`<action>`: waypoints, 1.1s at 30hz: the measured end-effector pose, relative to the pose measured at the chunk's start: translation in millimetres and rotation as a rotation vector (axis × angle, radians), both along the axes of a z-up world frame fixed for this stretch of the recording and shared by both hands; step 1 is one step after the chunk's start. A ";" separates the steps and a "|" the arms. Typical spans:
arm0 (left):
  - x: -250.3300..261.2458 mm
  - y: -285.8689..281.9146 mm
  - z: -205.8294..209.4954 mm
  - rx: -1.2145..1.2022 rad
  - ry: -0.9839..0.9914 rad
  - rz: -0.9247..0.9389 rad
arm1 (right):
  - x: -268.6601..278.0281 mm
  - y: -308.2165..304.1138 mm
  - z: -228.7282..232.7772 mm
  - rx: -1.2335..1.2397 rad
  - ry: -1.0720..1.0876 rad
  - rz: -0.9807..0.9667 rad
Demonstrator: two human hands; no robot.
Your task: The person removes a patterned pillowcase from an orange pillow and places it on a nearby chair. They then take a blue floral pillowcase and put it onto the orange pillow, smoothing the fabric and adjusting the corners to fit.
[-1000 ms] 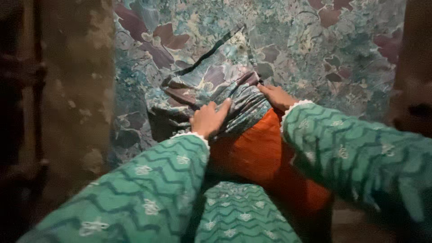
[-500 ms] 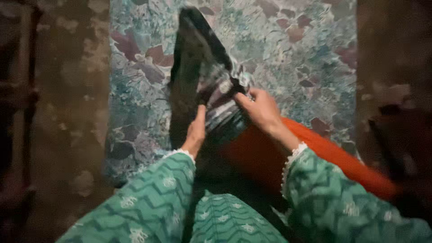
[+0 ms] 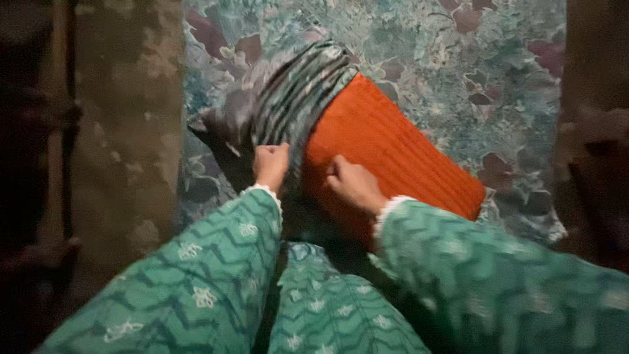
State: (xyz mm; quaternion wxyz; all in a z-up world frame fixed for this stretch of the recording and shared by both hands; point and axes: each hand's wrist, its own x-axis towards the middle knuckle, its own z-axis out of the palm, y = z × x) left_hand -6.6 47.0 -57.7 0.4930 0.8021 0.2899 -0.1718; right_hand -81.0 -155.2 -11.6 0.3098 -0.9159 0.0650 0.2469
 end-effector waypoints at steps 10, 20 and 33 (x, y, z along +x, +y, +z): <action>45.5 -60.0 64.0 0.288 -0.611 -0.753 | 47.2 -134.7 -43.8 -0.175 -0.393 -0.292; 98.2 -123.3 45.3 0.505 -0.795 -0.881 | 90.5 -206.5 -71.2 0.064 0.210 -0.226; 159.4 -177.8 -25.0 0.257 -0.213 -0.928 | 52.5 -187.8 -83.7 0.479 -0.173 -0.337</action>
